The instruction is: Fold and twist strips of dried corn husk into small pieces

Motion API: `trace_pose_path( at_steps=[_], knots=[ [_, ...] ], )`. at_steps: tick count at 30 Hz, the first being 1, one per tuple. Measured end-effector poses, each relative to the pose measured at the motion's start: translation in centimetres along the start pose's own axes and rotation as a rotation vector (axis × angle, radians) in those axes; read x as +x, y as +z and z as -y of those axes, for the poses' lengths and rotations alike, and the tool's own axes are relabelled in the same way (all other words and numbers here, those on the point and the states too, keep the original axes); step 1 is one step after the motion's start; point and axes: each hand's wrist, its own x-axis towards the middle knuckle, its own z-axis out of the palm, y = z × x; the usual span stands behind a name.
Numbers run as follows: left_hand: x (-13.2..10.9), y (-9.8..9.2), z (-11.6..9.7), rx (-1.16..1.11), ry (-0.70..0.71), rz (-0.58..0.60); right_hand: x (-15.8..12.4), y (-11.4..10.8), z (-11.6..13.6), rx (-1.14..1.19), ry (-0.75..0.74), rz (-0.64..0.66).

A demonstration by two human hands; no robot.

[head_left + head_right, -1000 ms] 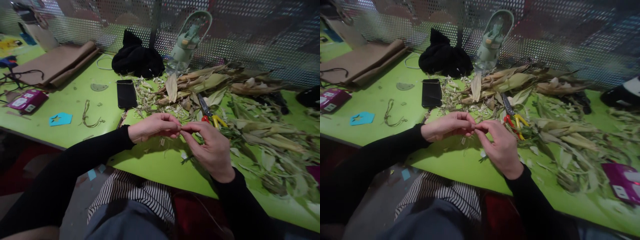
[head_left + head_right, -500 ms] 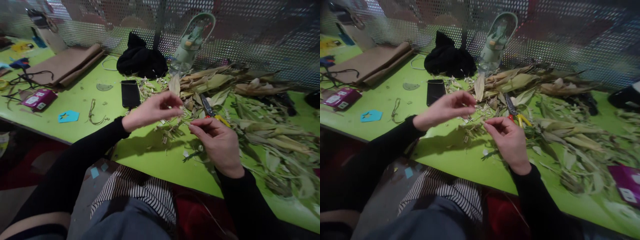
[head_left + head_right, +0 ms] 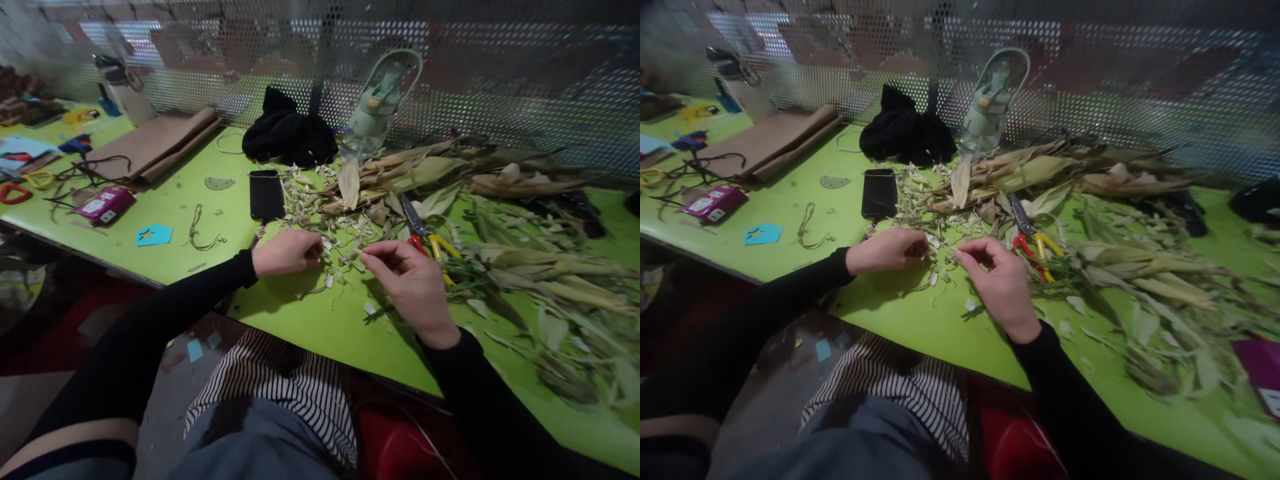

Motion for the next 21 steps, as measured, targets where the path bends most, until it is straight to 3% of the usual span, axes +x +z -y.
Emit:
trace_pose_path(
  at_steps=[7,13,17,21],
  knots=[
    [0.2,0.7,-1.7,-0.171,0.079,-0.253,-0.4,0.5,-0.5,0.077,-0.039,-0.001],
    [0.5,1.1,-2.7,-0.629,0.209,-0.277,-0.8,0.5,-0.1,0.109,-0.082,-0.061],
    [0.6,1.5,-2.5,-0.962,0.24,-0.218,-0.9,0.5,0.2,0.083,-0.112,-0.078],
    [0.4,1.6,-2.3,-1.068,0.24,-0.193,-1.2,0.3,0.5,0.053,-0.132,-0.083]
  ],
)
